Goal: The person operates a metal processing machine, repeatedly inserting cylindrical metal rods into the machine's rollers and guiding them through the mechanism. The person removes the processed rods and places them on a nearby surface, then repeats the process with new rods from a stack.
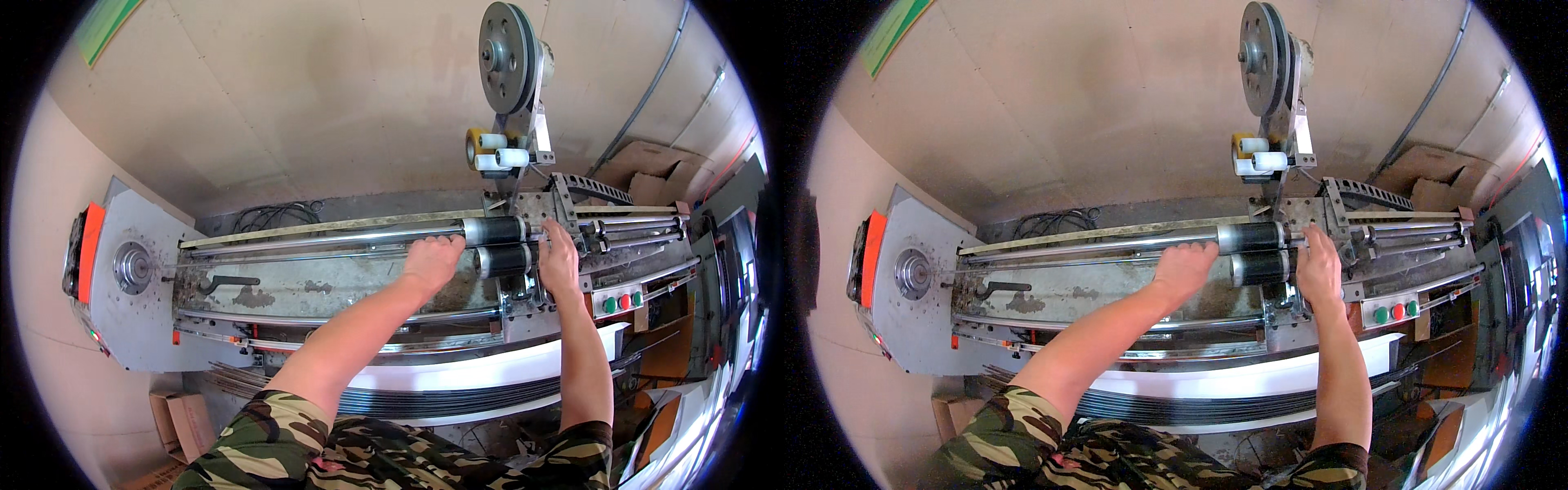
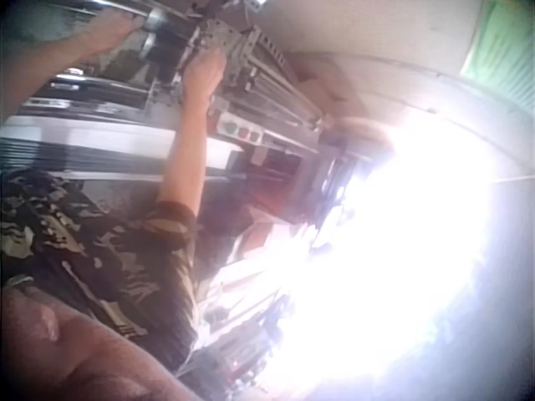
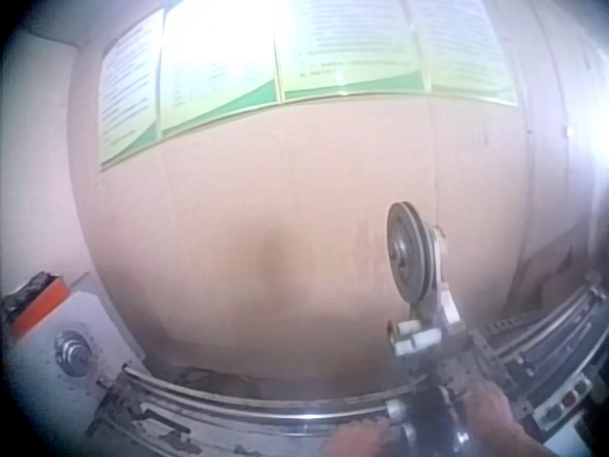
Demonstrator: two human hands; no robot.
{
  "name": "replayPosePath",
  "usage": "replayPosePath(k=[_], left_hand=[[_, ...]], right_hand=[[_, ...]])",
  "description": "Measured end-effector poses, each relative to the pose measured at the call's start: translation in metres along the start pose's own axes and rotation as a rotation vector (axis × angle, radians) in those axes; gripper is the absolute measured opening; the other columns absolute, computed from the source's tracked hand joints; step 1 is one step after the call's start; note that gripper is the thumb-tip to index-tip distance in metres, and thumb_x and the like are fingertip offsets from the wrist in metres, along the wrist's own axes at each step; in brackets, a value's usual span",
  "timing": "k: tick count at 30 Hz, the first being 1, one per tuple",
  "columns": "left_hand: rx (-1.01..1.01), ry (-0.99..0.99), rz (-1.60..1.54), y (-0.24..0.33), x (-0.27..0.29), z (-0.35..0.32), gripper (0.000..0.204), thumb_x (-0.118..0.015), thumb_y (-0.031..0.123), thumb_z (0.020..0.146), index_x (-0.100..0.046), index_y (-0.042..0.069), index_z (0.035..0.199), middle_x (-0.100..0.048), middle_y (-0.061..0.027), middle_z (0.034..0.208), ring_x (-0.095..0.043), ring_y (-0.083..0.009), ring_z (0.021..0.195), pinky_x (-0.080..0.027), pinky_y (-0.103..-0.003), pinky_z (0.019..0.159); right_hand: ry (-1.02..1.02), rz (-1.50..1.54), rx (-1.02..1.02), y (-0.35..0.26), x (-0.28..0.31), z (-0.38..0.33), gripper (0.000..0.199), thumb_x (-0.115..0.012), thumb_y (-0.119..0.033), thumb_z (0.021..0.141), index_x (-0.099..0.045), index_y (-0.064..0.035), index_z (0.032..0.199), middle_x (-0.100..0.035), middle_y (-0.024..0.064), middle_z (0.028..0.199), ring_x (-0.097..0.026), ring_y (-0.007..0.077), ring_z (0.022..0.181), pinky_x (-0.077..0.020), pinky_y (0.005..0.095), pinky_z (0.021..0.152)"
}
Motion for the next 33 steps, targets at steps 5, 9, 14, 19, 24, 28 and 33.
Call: replayPosePath(k=[5, 9, 14, 19, 24, 28, 33], left_hand=[[-0.022, 0.024, -0.016, -0.008, -0.006, -0.001, 0.022, -0.054, 0.011, 0.089, -0.055, 0.006, 0.110, -0.068, -0.0137, 0.093, -0.069, -0.0305, 0.089, -0.056, -0.043, 0.070], [-0.019, 0.036, -0.030, -0.008, -0.011, 0.002, 0.022, -0.054, 0.011, 0.089, -0.055, 0.006, 0.110, -0.068, -0.0136, 0.093, -0.069, -0.0309, 0.088, -0.056, -0.043, 0.071], [-0.023, 0.036, -0.021, 0.011, -0.017, 0.017, 0.020, -0.054, 0.011, 0.089, -0.055, 0.006, 0.109, -0.068, -0.0139, 0.091, -0.069, -0.0307, 0.085, -0.056, -0.042, 0.067], [-0.052, 0.072, -0.004, 0.047, -0.016, 0.039, 0.021, -0.054, 0.012, 0.089, -0.056, 0.004, 0.109, -0.069, -0.0138, 0.089, -0.070, -0.0299, 0.082, -0.057, -0.042, 0.066], [-0.066, 0.088, 0.003, 0.079, -0.018, 0.062, 0.022, -0.054, 0.011, 0.089, -0.056, 0.005, 0.110, -0.069, -0.0130, 0.089, -0.070, -0.0298, 0.082, -0.057, -0.042, 0.066], [-0.066, 0.079, 0.004, 0.090, -0.022, 0.071, 0.022, -0.055, 0.012, 0.088, -0.057, 0.005, 0.109, -0.069, -0.0137, 0.088, -0.070, -0.0298, 0.082, -0.057, -0.042, 0.066], [-0.059, 0.053, 0.001, 0.087, -0.020, 0.071, 0.021, -0.055, 0.012, 0.087, -0.057, 0.005, 0.107, -0.069, -0.0151, 0.088, -0.070, -0.0309, 0.082, -0.057, -0.043, 0.066]], right_hand=[[0.029, 0.003, 0.038, -0.005, -0.005, -0.002, 0.030, -0.057, -0.003, 0.090, -0.058, -0.0003, 0.120, -0.061, 0.0250, 0.125, -0.057, 0.0442, 0.115, -0.0466, 0.0482, 0.099], [0.043, 0.012, 0.057, -0.002, -0.006, -0.001, 0.031, -0.056, -0.002, 0.090, -0.057, 0.0000, 0.121, -0.062, 0.0250, 0.123, -0.058, 0.0444, 0.114, -0.0470, 0.0483, 0.098], [0.015, 0.038, 0.049, 0.011, 0.010, 0.003, 0.030, -0.055, -0.002, 0.092, -0.059, 0.0009, 0.122, -0.063, 0.0235, 0.124, -0.059, 0.0422, 0.116, -0.0468, 0.0453, 0.101], [-0.002, 0.075, 0.036, 0.045, 0.035, 0.007, 0.030, -0.055, -0.003, 0.093, -0.060, 0.0012, 0.122, -0.063, 0.0231, 0.123, -0.060, 0.0408, 0.116, -0.0466, 0.0432, 0.102], [0.037, 0.091, 0.059, 0.082, 0.053, 0.011, 0.030, -0.056, -0.001, 0.090, -0.059, -0.0019, 0.120, -0.063, 0.0231, 0.120, -0.060, 0.0424, 0.112, -0.0482, 0.0466, 0.097], [0.058, 0.074, 0.047, 0.094, 0.060, 0.012, 0.029, -0.056, -0.001, 0.089, -0.060, -0.0019, 0.119, -0.064, 0.0225, 0.119, -0.060, 0.0423, 0.111, -0.0484, 0.0468, 0.096], [0.127, -0.009, 0.052, 0.092, 0.055, 0.011, 0.028, -0.056, -0.002, 0.090, -0.060, -0.0015, 0.117, -0.065, 0.0214, 0.117, -0.060, 0.0417, 0.109, -0.0493, 0.0465, 0.095]])
Point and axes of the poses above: each hand's wrist, its own z-axis towards the middle knuckle, its own x-axis out of the back of the hand, y = z × x, the point moved 1 cm from there along z, towards the middle knuckle
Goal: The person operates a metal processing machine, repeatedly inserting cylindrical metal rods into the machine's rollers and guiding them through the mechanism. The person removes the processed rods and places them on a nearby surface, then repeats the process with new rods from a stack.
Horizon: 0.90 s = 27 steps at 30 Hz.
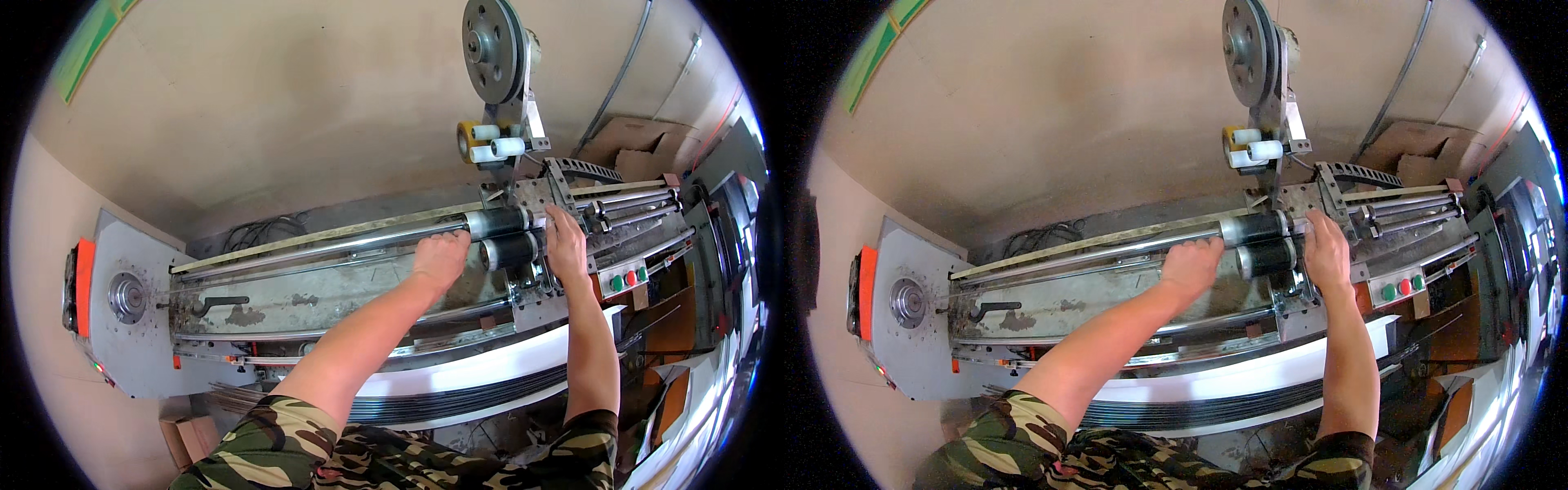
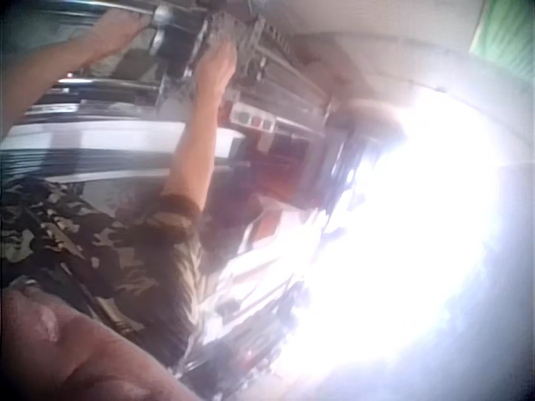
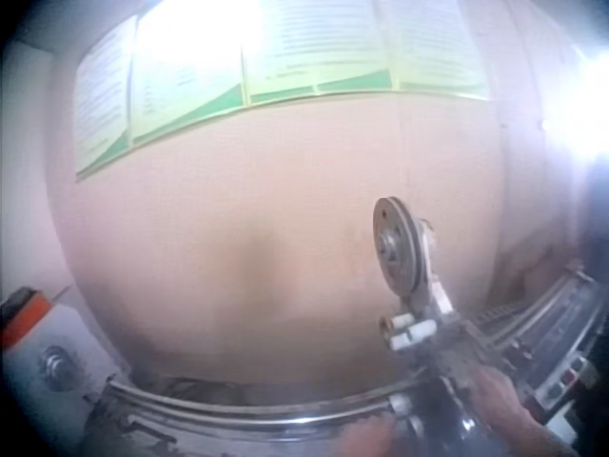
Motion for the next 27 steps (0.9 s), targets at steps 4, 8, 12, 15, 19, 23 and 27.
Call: replayPosePath(k=[4, 8, 12, 15, 19, 23, 27], left_hand=[[-0.034, 0.007, -0.039, -0.011, -0.004, -0.003, 0.021, -0.055, 0.011, 0.088, -0.057, 0.005, 0.107, -0.069, -0.0157, 0.090, -0.071, -0.0317, 0.082, -0.057, -0.044, 0.066], [-0.028, -0.015, -0.038, -0.013, -0.005, 0.000, 0.021, -0.055, 0.011, 0.088, -0.056, 0.005, 0.108, -0.070, -0.0156, 0.091, -0.071, -0.0319, 0.083, -0.057, -0.044, 0.066], [-0.045, -0.010, -0.046, -0.016, -0.002, -0.001, 0.022, -0.055, 0.011, 0.088, -0.056, 0.005, 0.109, -0.070, -0.0149, 0.090, -0.071, -0.0318, 0.083, -0.057, -0.043, 0.066], [-0.100, 0.077, -0.061, -0.022, -0.006, -0.004, 0.023, -0.056, 0.012, 0.088, -0.056, 0.004, 0.110, -0.070, -0.0145, 0.088, -0.072, -0.0314, 0.081, -0.057, -0.043, 0.065], [-0.084, 0.064, -0.079, -0.027, -0.009, -0.004, 0.025, -0.058, 0.012, 0.086, -0.056, 0.005, 0.110, -0.071, -0.0145, 0.088, -0.072, -0.0306, 0.080, -0.057, -0.043, 0.065], [-0.061, 0.000, -0.075, -0.047, -0.009, -0.015, 0.025, -0.060, 0.012, 0.084, -0.057, 0.007, 0.109, -0.071, -0.0146, 0.088, -0.072, -0.0306, 0.081, -0.058, -0.043, 0.066], [-0.069, -0.010, -0.130, -0.082, 0.008, -0.045, 0.023, -0.061, 0.013, 0.084, -0.057, 0.007, 0.106, -0.071, -0.0150, 0.087, -0.072, -0.0315, 0.082, -0.058, -0.043, 0.065]], right_hand=[[0.054, -0.056, 0.010, -0.004, -0.007, -0.001, 0.025, -0.057, -0.005, 0.090, -0.061, -0.0010, 0.115, -0.066, 0.0191, 0.116, -0.061, 0.0392, 0.108, -0.0496, 0.0455, 0.094], [0.096, -0.144, 0.018, -0.010, -0.005, 0.000, 0.022, -0.057, -0.007, 0.091, -0.063, -0.0017, 0.112, -0.067, 0.0171, 0.115, -0.062, 0.0361, 0.105, -0.0497, 0.0450, 0.093], [0.160, -0.265, 0.054, -0.008, -0.008, -0.004, 0.020, -0.057, -0.007, 0.092, -0.065, -0.0028, 0.109, -0.068, 0.0161, 0.115, -0.063, 0.0354, 0.103, -0.0495, 0.0451, 0.093], [0.284, -0.252, 0.035, -0.027, -0.009, -0.008, 0.019, -0.058, -0.006, 0.091, -0.066, -0.0022, 0.108, -0.068, 0.0158, 0.116, -0.063, 0.0361, 0.104, -0.0492, 0.0454, 0.093], [0.257, -0.113, 0.127, -0.089, -0.038, -0.012, 0.022, -0.058, 0.000, 0.088, -0.066, 0.0008, 0.109, -0.068, 0.0186, 0.118, -0.064, 0.0347, 0.107, -0.0497, 0.0440, 0.094], [0.100, 0.021, 0.202, -0.146, -0.088, -0.024, 0.030, -0.051, -0.001, 0.087, -0.063, 0.0036, 0.113, -0.065, 0.0223, 0.120, -0.060, 0.0388, 0.116, -0.0460, 0.0471, 0.102], [0.008, -0.071, 0.195, -0.186, -0.110, -0.033, 0.035, -0.057, 0.002, 0.080, -0.063, 0.0040, 0.115, -0.065, 0.0213, 0.121, -0.058, 0.0386, 0.118, -0.0439, 0.0496, 0.104]])
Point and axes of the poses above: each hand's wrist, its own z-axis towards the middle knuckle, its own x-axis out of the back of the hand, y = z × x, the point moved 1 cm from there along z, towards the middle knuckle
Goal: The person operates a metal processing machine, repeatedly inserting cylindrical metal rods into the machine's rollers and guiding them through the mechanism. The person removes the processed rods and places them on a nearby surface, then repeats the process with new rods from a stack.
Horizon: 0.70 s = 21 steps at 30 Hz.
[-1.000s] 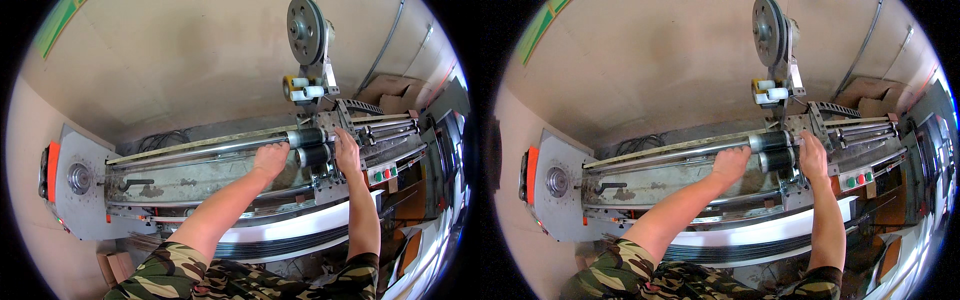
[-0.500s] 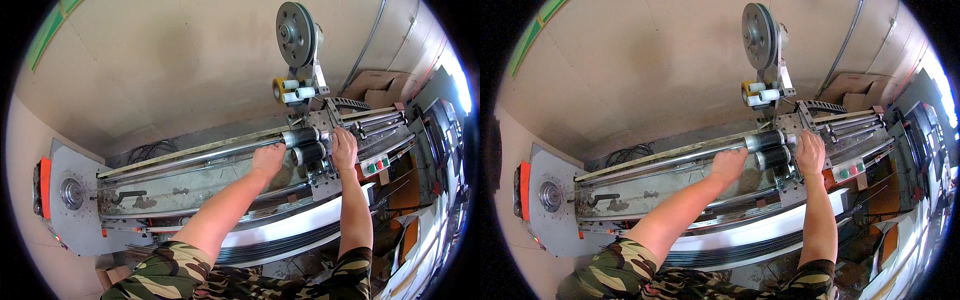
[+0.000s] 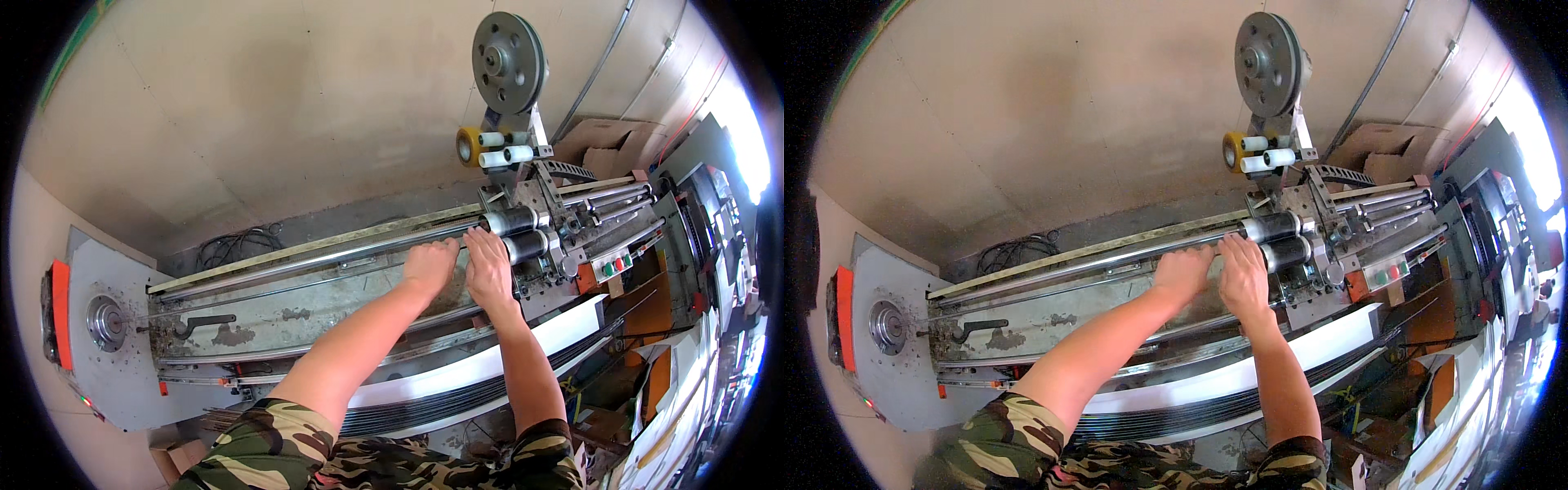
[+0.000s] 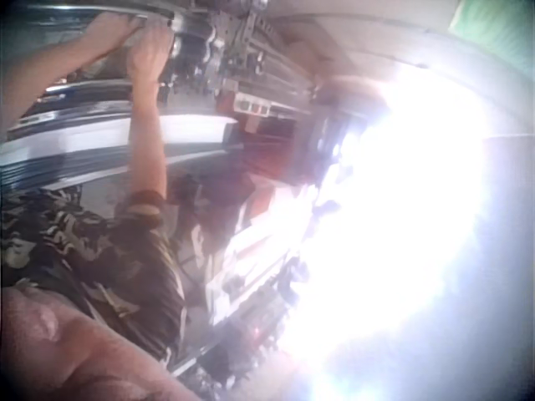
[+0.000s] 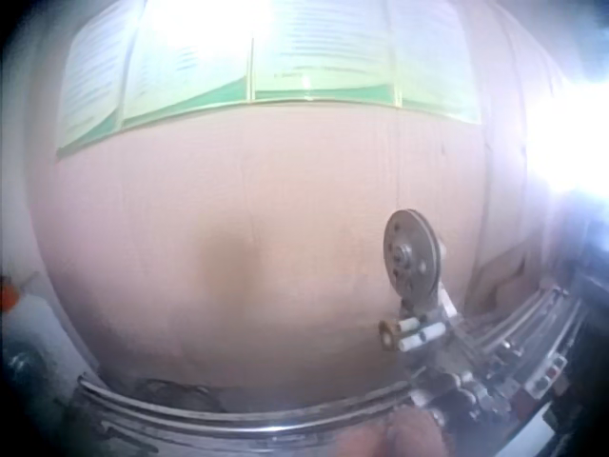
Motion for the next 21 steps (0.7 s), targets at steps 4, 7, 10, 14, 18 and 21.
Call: replayPosePath(k=[4, 7, 10, 14, 18, 21], left_hand=[[-0.052, 0.039, -0.011, -0.043, 0.022, -0.045, 0.024, -0.061, 0.012, 0.083, -0.057, 0.006, 0.105, -0.070, -0.0159, 0.087, -0.072, -0.0324, 0.082, -0.057, -0.044, 0.065], [-0.053, -0.014, 0.027, -0.095, 0.039, -0.089, 0.024, -0.061, 0.012, 0.082, -0.057, 0.006, 0.105, -0.070, -0.0164, 0.088, -0.072, -0.0330, 0.082, -0.057, -0.045, 0.064], [-0.050, -0.147, 0.064, -0.163, 0.079, -0.151, 0.025, -0.059, 0.012, 0.085, -0.057, 0.007, 0.109, -0.070, -0.0155, 0.089, -0.071, -0.0345, 0.081, -0.057, -0.047, 0.065], [0.062, -0.232, 0.095, -0.292, 0.135, -0.267, 0.019, -0.056, 0.018, 0.092, -0.064, 0.011, 0.108, -0.072, -0.0173, 0.088, -0.069, -0.0392, 0.081, -0.055, -0.052, 0.072], [0.150, -0.207, 0.040, -0.410, 0.203, -0.383, 0.019, -0.062, 0.023, 0.092, -0.066, 0.009, 0.104, -0.070, -0.0182, 0.089, -0.066, -0.0403, 0.087, -0.052, -0.052, 0.077], [0.273, -0.109, 0.086, -0.485, 0.220, -0.454, 0.017, -0.068, 0.023, 0.086, -0.069, 0.009, 0.096, -0.070, -0.0183, 0.090, -0.066, -0.0404, 0.086, -0.053, -0.050, 0.076]], right_hand=[[-0.021, -0.013, -0.019, -0.030, -0.016, -0.002, 0.031, -0.055, -0.003, 0.084, -0.064, 0.0034, 0.113, -0.065, 0.0200, 0.119, -0.057, 0.0368, 0.118, -0.0414, 0.0498, 0.108], [-0.044, 0.013, -0.030, -0.058, -0.026, 0.003, 0.029, -0.057, -0.004, 0.083, -0.064, 0.0027, 0.111, -0.066, 0.0191, 0.115, -0.059, 0.0367, 0.115, -0.0416, 0.0498, 0.107], [-0.041, -0.005, -0.031, -0.089, -0.040, 0.005, 0.026, -0.058, -0.002, 0.082, -0.064, 0.0020, 0.106, -0.067, 0.0191, 0.110, -0.060, 0.0371, 0.111, -0.0431, 0.0484, 0.106], [-0.084, 0.012, -0.040, -0.146, -0.056, 0.013, 0.029, -0.064, -0.003, 0.079, -0.063, 0.0000, 0.108, -0.065, 0.0192, 0.105, -0.058, 0.0394, 0.106, -0.0445, 0.0482, 0.101], [-0.133, 0.005, -0.059, -0.205, -0.076, 0.017, 0.025, -0.065, -0.006, 0.080, -0.066, -0.0014, 0.105, -0.067, 0.0189, 0.102, -0.060, 0.0387, 0.105, -0.0460, 0.0472, 0.098], [-0.276, -0.020, -0.103, -0.246, -0.093, 0.026, 0.027, -0.066, -0.009, 0.080, -0.067, -0.0026, 0.106, -0.068, 0.0186, 0.103, -0.061, 0.0375, 0.105, -0.0465, 0.0464, 0.098]])
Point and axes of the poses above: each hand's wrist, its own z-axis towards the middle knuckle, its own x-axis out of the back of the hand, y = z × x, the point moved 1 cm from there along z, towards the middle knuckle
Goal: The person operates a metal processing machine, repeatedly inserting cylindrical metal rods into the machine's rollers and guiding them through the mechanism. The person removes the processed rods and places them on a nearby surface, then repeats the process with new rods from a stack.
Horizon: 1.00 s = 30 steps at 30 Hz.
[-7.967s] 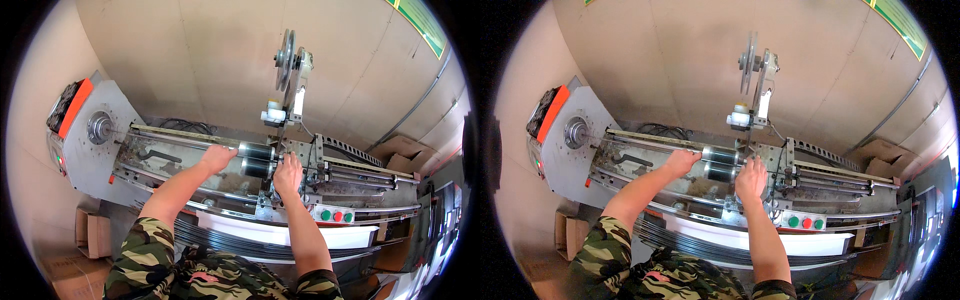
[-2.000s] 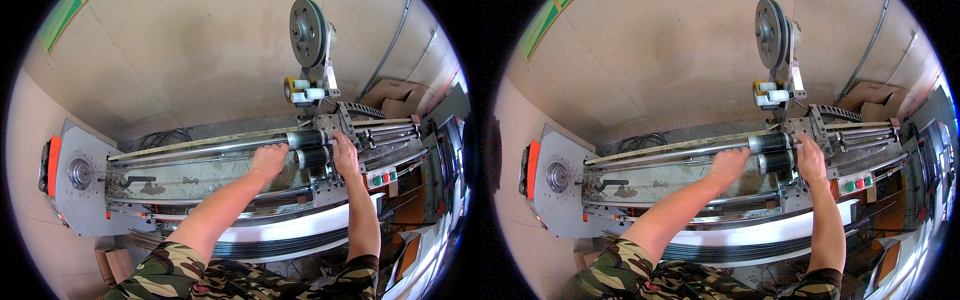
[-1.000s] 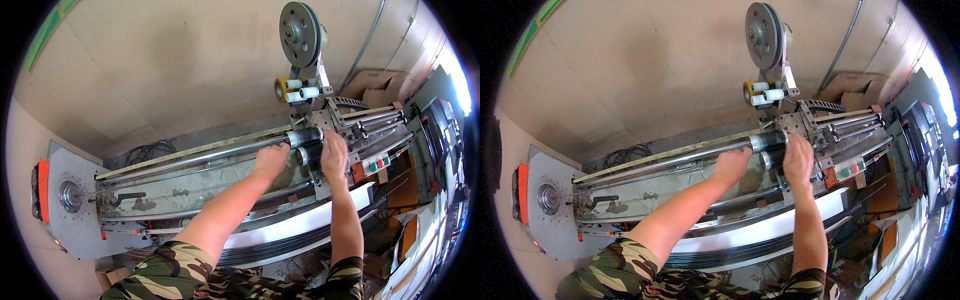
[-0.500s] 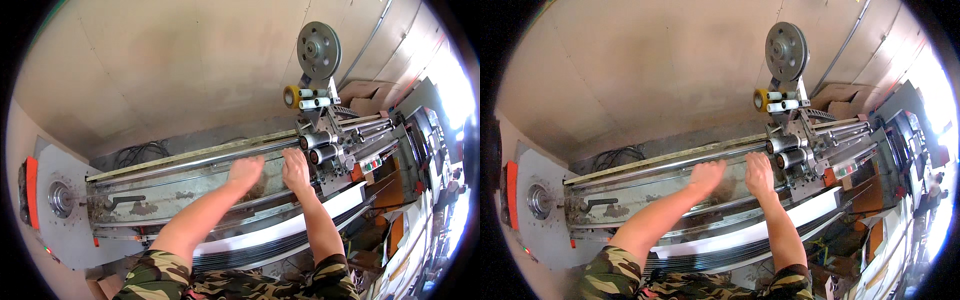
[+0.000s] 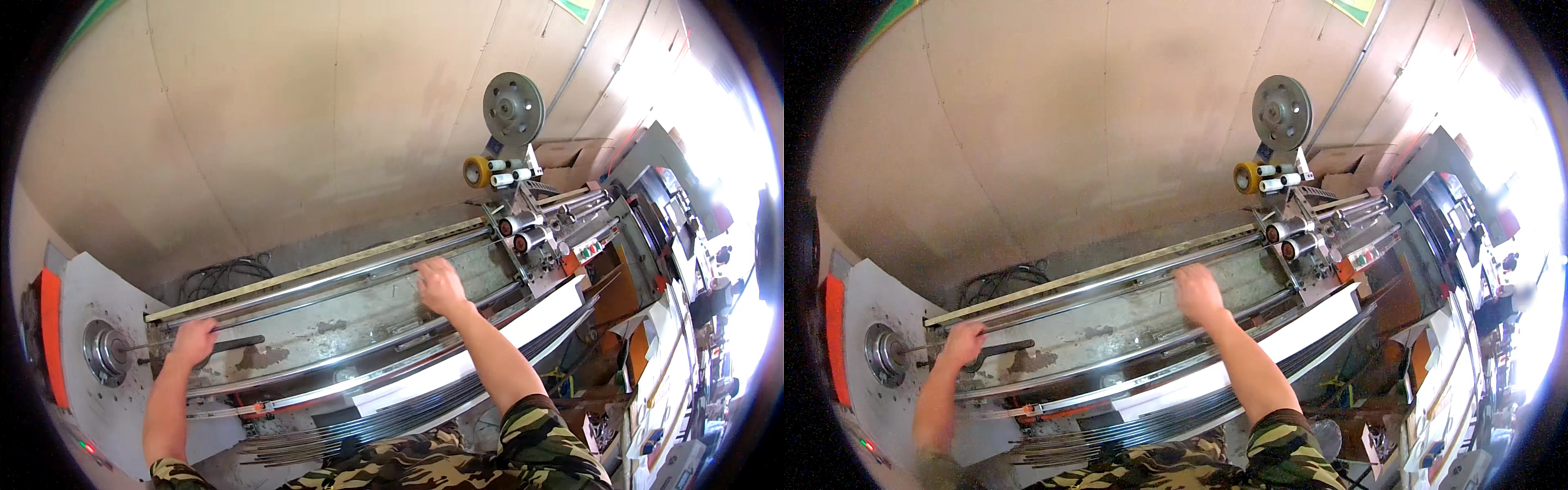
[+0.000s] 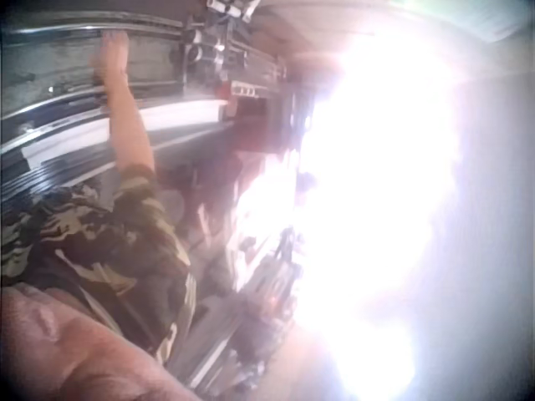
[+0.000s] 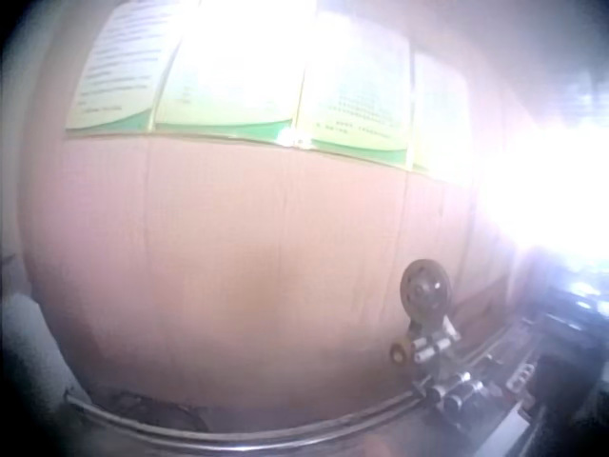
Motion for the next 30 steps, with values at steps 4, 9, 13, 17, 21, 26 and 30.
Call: replayPosePath(k=[4, 9, 13, 17, 21, 26, 30], left_hand=[[0.138, 0.072, 0.032, -0.075, 0.004, -0.037, 0.011, -0.069, 0.013, 0.080, -0.070, 0.008, 0.090, -0.070, -0.0185, 0.086, -0.065, -0.0406, 0.084, -0.051, -0.052, 0.076], [0.233, 0.090, 0.198, -0.120, -0.017, -0.046, 0.009, -0.068, 0.011, 0.080, -0.069, 0.007, 0.088, -0.069, -0.0178, 0.081, -0.065, -0.0409, 0.079, -0.051, -0.053, 0.073], [0.188, 0.255, 0.137, -0.078, -0.025, -0.041, 0.008, -0.068, 0.013, 0.083, -0.069, 0.008, 0.088, -0.068, -0.0186, 0.077, -0.064, -0.0417, 0.074, -0.050, -0.053, 0.069], [-0.032, 0.352, -0.110, 0.071, -0.031, -0.028, 0.018, -0.071, 0.015, 0.081, -0.069, 0.007, 0.097, -0.071, -0.0159, 0.092, -0.068, -0.0357, 0.086, -0.053, -0.045, 0.074], [-0.128, 0.136, -0.256, 0.217, -0.070, -0.081, 0.019, -0.073, 0.022, 0.083, -0.069, 0.008, 0.097, -0.067, -0.0135, 0.087, -0.066, -0.0347, 0.081, -0.052, -0.044, 0.073], [-0.229, -0.201, -0.387, 0.299, -0.151, -0.130, 0.017, -0.070, 0.023, 0.086, -0.069, 0.010, 0.097, -0.066, -0.0071, 0.087, -0.065, -0.0320, 0.079, -0.053, -0.043, 0.069], [-0.325, -0.246, -0.285, 0.344, -0.146, -0.127, 0.017, -0.070, 0.019, 0.083, -0.069, 0.009, 0.097, -0.066, -0.0084, 0.094, -0.062, -0.0332, 0.092, -0.051, -0.044, 0.080]], right_hand=[[-0.021, -0.029, 0.096, -0.057, -0.026, 0.007, 0.027, -0.065, -0.014, 0.082, -0.069, -0.0052, 0.107, -0.069, 0.0152, 0.105, -0.063, 0.0338, 0.104, -0.0473, 0.0448, 0.098], [-0.162, -0.107, 0.142, -0.122, -0.055, 0.026, 0.022, -0.060, -0.016, 0.087, -0.069, -0.0100, 0.106, -0.070, 0.0096, 0.101, -0.064, 0.0287, 0.105, -0.0389, 0.0477, 0.108], [-0.215, -0.054, 0.117, -0.115, -0.051, 0.027, 0.022, -0.058, -0.018, 0.089, -0.071, -0.0159, 0.107, -0.071, 0.0064, 0.100, -0.065, 0.0247, 0.105, -0.0323, 0.0504, 0.113], [-0.251, -0.090, 0.031, -0.045, 0.000, -0.028, 0.024, -0.057, -0.018, 0.088, -0.074, -0.0198, 0.105, -0.072, 0.0055, 0.096, -0.065, 0.0223, 0.104, -0.0282, 0.0493, 0.115], [-0.098, -0.034, -0.149, 0.019, 0.051, -0.156, 0.013, -0.066, -0.017, 0.082, -0.076, -0.0169, 0.089, -0.072, 0.0015, 0.090, -0.065, 0.0221, 0.099, -0.0327, 0.0492, 0.111], [-0.407, -0.067, -0.313, 0.075, 0.045, -0.280, 0.013, -0.072, -0.020, 0.077, -0.076, -0.0152, 0.089, -0.072, 0.0049, 0.091, -0.065, 0.0263, 0.097, -0.0366, 0.0489, 0.109], [-0.377, 0.121, -0.293, 0.093, 0.044, -0.315, 0.021, -0.079, -0.019, 0.072, -0.076, -0.0091, 0.090, -0.073, 0.0082, 0.091, -0.065, 0.0285, 0.095, -0.0435, 0.0457, 0.099]])
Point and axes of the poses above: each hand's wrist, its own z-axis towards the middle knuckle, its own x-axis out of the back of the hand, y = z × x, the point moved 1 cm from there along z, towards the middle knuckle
